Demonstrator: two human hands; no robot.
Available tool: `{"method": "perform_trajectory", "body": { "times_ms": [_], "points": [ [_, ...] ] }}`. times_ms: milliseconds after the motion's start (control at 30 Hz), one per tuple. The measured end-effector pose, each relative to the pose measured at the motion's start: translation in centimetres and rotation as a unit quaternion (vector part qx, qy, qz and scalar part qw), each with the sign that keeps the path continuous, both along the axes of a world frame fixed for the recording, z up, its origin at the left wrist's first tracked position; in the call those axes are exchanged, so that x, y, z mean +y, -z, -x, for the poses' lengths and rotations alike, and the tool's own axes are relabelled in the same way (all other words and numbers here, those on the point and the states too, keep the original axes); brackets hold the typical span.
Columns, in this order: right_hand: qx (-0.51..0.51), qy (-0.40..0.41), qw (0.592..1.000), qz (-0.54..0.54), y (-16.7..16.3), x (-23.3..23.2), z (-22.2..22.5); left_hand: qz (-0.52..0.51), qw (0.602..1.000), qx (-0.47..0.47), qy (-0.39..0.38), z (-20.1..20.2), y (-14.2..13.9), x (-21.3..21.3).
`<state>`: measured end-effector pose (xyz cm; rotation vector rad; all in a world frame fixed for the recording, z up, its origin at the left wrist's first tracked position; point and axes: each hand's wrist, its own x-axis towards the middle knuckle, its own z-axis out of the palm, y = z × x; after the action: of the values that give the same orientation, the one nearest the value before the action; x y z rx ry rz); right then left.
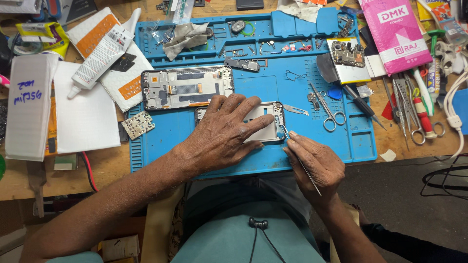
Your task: The person uses tweezers to remove small components from a disassembled smartphone chassis on a blue work mat. They then use a hot air gun to apply heat to the chassis interior.
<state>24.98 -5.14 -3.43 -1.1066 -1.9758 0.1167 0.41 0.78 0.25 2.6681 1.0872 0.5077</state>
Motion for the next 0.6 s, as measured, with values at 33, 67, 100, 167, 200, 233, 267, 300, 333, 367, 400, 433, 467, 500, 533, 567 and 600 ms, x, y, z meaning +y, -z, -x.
{"method": "perform_trajectory", "body": {
  "times_ms": [33,67,100,167,200,233,267,300,333,367,400,433,467,500,533,567,600],
  "points": [
    [0.002,0.003,1.000,-0.002,0.0,0.0,0.1,0.000,1.000,0.000,0.002,0.0,0.0,0.0],
    [0.004,0.005,1.000,-0.004,0.1,0.1,0.1,0.001,1.000,-0.001,0.004,0.0,0.0,0.0],
    [0.006,0.008,1.000,-0.005,0.1,0.1,0.2,0.002,1.000,-0.001,0.006,0.1,0.0,0.0],
    [0.008,0.008,1.000,-0.010,0.3,0.2,0.2,-0.008,1.000,0.005,0.009,0.0,0.0,0.0],
    [0.009,0.008,1.000,-0.013,0.4,0.2,0.2,-0.012,1.000,0.008,0.010,-0.1,0.0,0.1],
    [0.009,0.008,1.000,-0.014,0.5,0.2,0.2,-0.009,1.000,0.015,0.013,-0.1,0.0,0.1],
    [0.008,0.007,1.000,-0.015,0.5,0.2,0.2,-0.006,1.000,0.021,0.015,-0.2,0.0,0.1],
    [0.007,0.006,1.000,-0.017,0.6,0.2,0.1,-0.003,0.999,0.028,0.017,-0.3,-0.1,0.2],
    [0.008,0.006,1.000,-0.016,0.6,0.2,0.1,-0.004,0.999,0.032,0.019,-0.3,-0.2,0.3],
    [0.010,0.005,1.000,-0.016,0.6,0.2,0.1,-0.006,0.999,0.037,0.020,-0.4,-0.3,0.4],
    [0.011,0.005,1.000,-0.015,0.6,0.2,0.1,-0.006,0.999,0.041,0.021,-0.4,-0.3,0.5],
    [0.012,0.006,1.000,-0.014,0.6,0.2,0.2,0.004,0.998,0.055,0.026,-0.4,-0.5,0.6],
    [0.012,0.007,1.000,-0.014,0.6,0.2,0.2,0.014,0.997,0.069,0.031,-0.4,-0.6,0.7],
    [0.012,0.008,1.000,-0.013,0.6,0.2,0.2,0.024,0.996,0.083,0.036,-0.3,-0.7,0.8],
    [0.012,0.009,1.000,-0.013,0.5,0.3,0.3,0.017,0.996,0.082,0.040,-0.3,-0.7,0.9],
    [0.013,0.009,1.000,-0.012,0.5,0.3,0.3,0.010,0.996,0.082,0.044,-0.3,-0.8,1.0],
    [0.013,0.010,1.000,-0.012,0.4,0.3,0.3,0.002,0.996,0.081,0.048,-0.3,-0.8,1.1]
  ]
}}
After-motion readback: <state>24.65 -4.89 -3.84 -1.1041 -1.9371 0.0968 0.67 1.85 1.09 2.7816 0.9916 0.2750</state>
